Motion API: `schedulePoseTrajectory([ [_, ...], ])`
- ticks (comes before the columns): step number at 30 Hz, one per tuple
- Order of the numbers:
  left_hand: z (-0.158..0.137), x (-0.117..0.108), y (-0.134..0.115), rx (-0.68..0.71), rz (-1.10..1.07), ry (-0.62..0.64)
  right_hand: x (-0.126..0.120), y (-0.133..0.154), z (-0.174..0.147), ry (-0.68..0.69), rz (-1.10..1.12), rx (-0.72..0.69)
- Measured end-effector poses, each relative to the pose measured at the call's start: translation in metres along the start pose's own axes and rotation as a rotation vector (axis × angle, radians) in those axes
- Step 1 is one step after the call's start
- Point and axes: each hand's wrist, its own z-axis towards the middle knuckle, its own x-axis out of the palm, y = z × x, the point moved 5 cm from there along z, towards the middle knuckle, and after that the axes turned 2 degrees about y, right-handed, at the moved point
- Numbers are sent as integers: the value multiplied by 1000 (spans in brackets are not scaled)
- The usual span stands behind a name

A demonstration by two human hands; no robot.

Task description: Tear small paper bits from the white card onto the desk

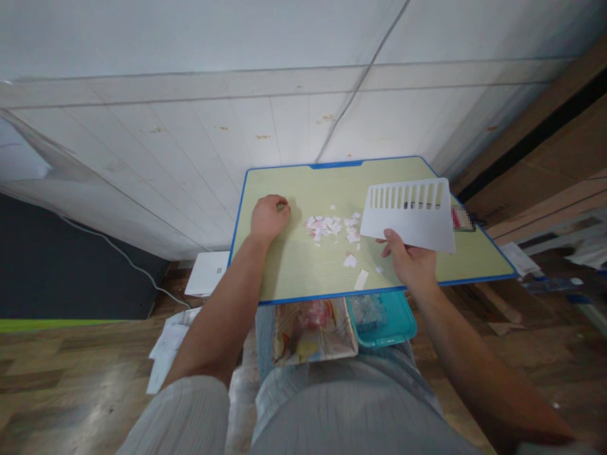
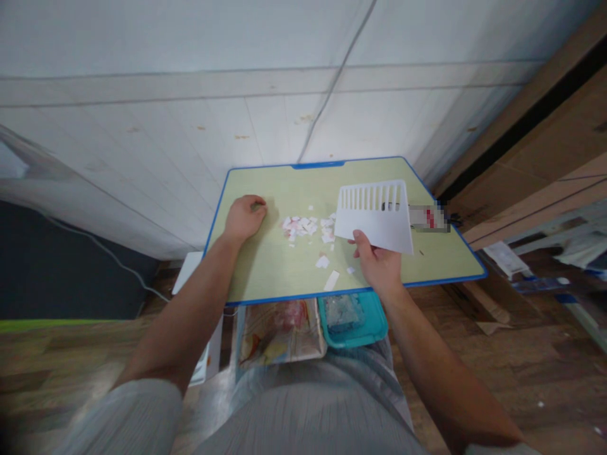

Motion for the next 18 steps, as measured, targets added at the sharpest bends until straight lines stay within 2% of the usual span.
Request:
schedulePoseTrajectory([
  [2, 0, 0, 1, -2, 1, -4, 1, -1, 1, 21, -6, 2],
  [7, 0, -1, 2, -8, 11, -10, -4, -3, 4, -61, -50, 2],
  [14, -1, -1, 1, -15, 10, -15, 0, -3, 2, 38, -23, 3],
  [18, -1, -1, 2, -18, 7, -15, -1, -2, 4, -13, -42, 12],
])
